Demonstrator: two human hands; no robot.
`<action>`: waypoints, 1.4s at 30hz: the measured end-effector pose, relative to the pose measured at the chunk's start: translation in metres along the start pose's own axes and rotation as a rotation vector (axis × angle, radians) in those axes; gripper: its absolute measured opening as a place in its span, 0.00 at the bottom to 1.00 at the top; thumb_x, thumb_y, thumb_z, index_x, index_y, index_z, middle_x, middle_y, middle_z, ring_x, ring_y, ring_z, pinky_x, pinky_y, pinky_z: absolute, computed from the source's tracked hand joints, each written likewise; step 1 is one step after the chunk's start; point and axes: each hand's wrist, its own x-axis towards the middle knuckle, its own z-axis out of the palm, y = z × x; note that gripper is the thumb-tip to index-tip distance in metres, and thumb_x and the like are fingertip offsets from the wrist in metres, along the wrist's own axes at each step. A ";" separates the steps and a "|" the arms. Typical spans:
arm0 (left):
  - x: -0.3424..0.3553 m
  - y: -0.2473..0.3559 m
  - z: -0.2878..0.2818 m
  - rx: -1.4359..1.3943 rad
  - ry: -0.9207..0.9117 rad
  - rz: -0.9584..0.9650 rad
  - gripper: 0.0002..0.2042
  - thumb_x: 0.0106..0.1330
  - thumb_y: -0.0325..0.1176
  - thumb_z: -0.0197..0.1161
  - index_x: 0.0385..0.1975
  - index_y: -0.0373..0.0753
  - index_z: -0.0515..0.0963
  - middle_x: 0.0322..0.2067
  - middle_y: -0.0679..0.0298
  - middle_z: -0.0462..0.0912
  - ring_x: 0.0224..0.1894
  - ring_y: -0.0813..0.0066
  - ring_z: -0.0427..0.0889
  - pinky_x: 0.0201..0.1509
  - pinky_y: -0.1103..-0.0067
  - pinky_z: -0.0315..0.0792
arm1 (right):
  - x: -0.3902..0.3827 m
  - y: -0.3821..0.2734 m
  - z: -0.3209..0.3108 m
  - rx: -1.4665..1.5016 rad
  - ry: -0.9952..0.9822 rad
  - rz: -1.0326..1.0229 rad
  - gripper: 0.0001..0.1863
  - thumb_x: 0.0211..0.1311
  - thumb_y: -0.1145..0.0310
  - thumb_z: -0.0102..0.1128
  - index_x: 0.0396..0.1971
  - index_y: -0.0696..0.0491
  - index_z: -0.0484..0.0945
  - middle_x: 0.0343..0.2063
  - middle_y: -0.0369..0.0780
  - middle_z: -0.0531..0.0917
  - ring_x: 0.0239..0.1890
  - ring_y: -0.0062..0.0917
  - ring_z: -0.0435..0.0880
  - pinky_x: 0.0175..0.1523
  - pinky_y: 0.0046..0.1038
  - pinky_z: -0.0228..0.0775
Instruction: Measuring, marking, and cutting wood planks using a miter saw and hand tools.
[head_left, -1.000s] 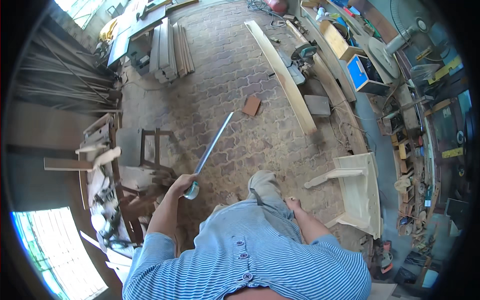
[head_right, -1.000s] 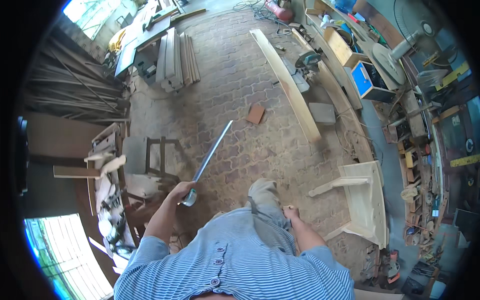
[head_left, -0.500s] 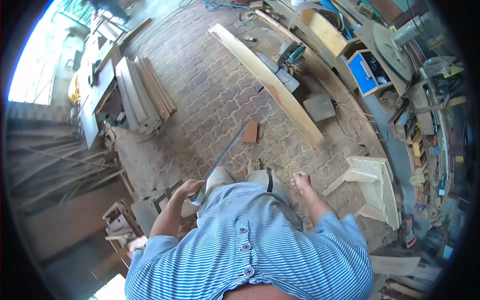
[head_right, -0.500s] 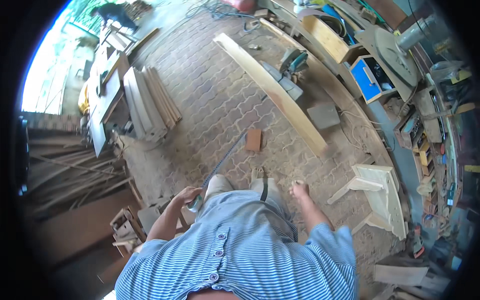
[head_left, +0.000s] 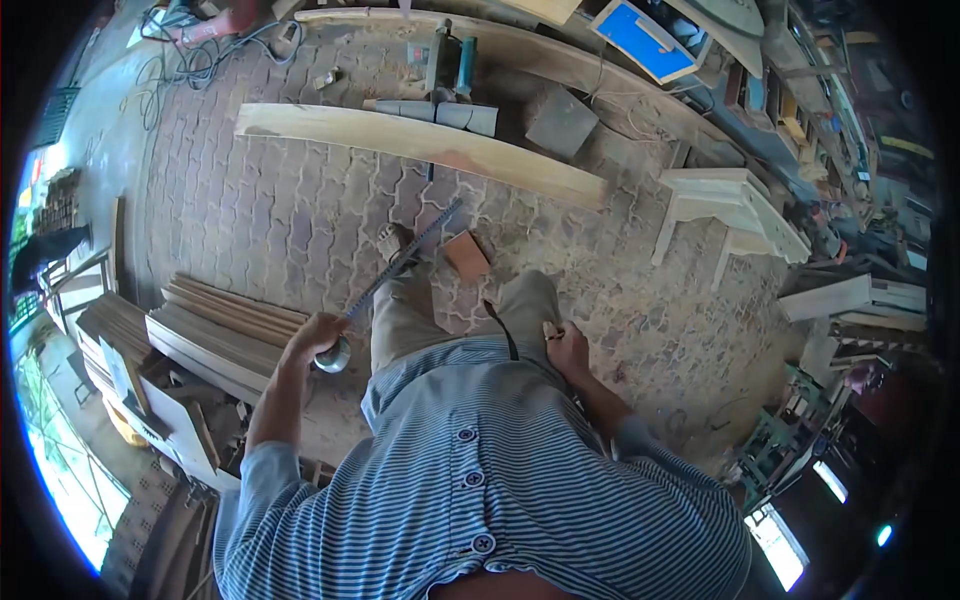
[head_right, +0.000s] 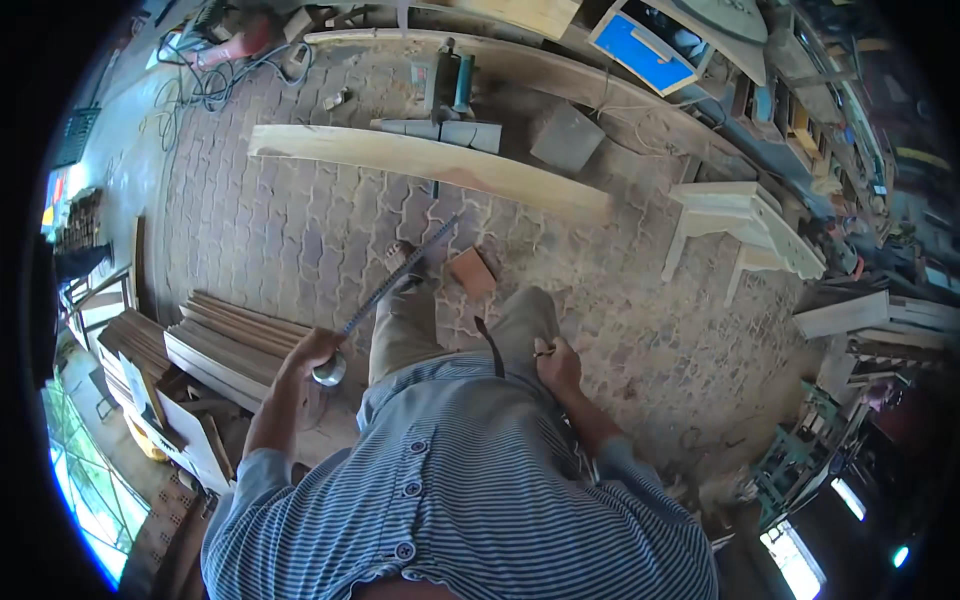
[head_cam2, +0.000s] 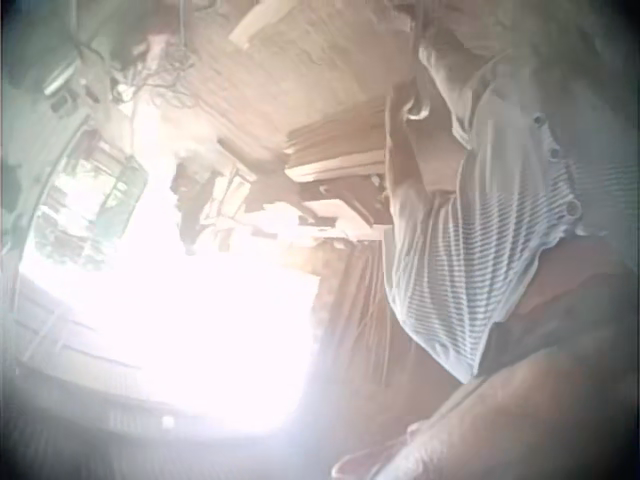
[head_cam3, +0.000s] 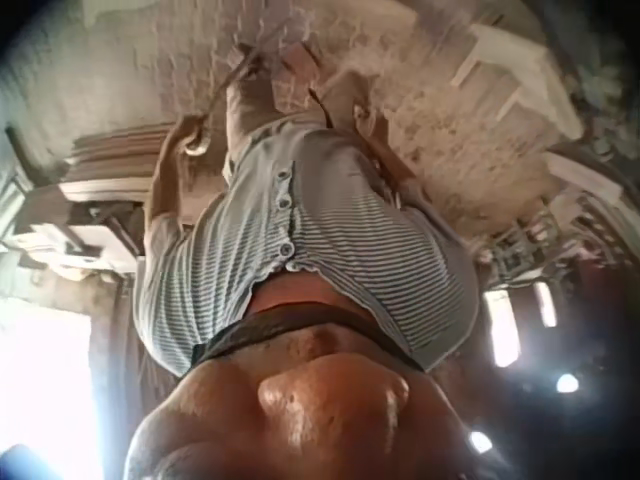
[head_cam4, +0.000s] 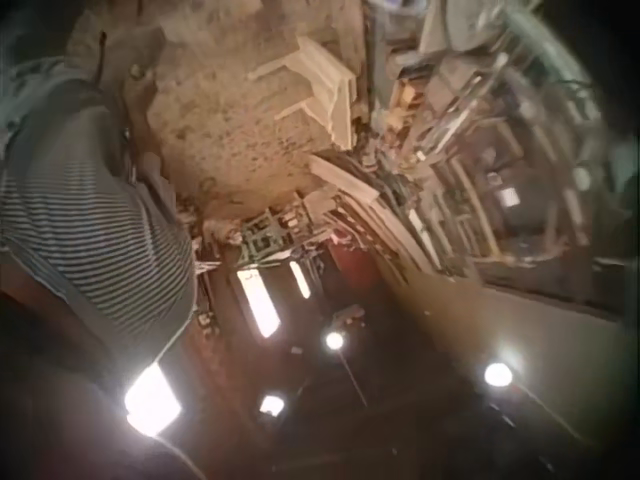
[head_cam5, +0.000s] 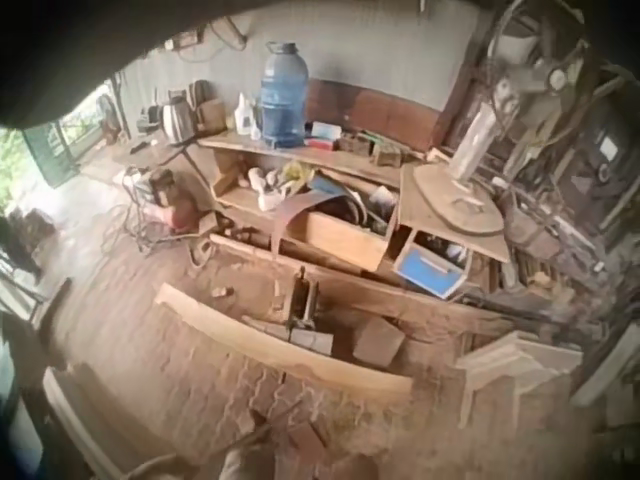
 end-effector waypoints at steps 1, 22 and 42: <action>0.012 0.029 -0.031 0.116 -0.037 -0.031 0.22 0.74 0.48 0.63 0.32 0.30 0.85 0.23 0.69 0.79 0.27 0.78 0.74 0.32 0.68 0.69 | -0.021 -0.016 -0.014 0.172 0.083 -0.037 0.23 0.66 0.49 0.68 0.38 0.58 0.83 0.35 0.55 0.87 0.41 0.48 0.88 0.45 0.44 0.77; 0.244 0.212 -0.137 1.220 -0.368 0.705 0.11 0.72 0.37 0.57 0.48 0.47 0.84 0.31 0.55 0.87 0.38 0.50 0.89 0.44 0.61 0.82 | 0.110 -0.277 0.143 0.240 -1.004 -0.668 0.16 0.69 0.58 0.60 0.41 0.56 0.85 0.37 0.50 0.89 0.43 0.45 0.89 0.47 0.44 0.78; 0.673 0.460 0.240 0.738 -0.370 0.666 0.22 0.72 0.44 0.57 0.39 0.27 0.86 0.35 0.41 0.88 0.42 0.50 0.90 0.51 0.62 0.80 | 0.423 -0.172 0.154 0.344 0.057 -0.757 0.15 0.60 0.67 0.73 0.44 0.54 0.81 0.27 0.44 0.83 0.32 0.41 0.85 0.39 0.45 0.76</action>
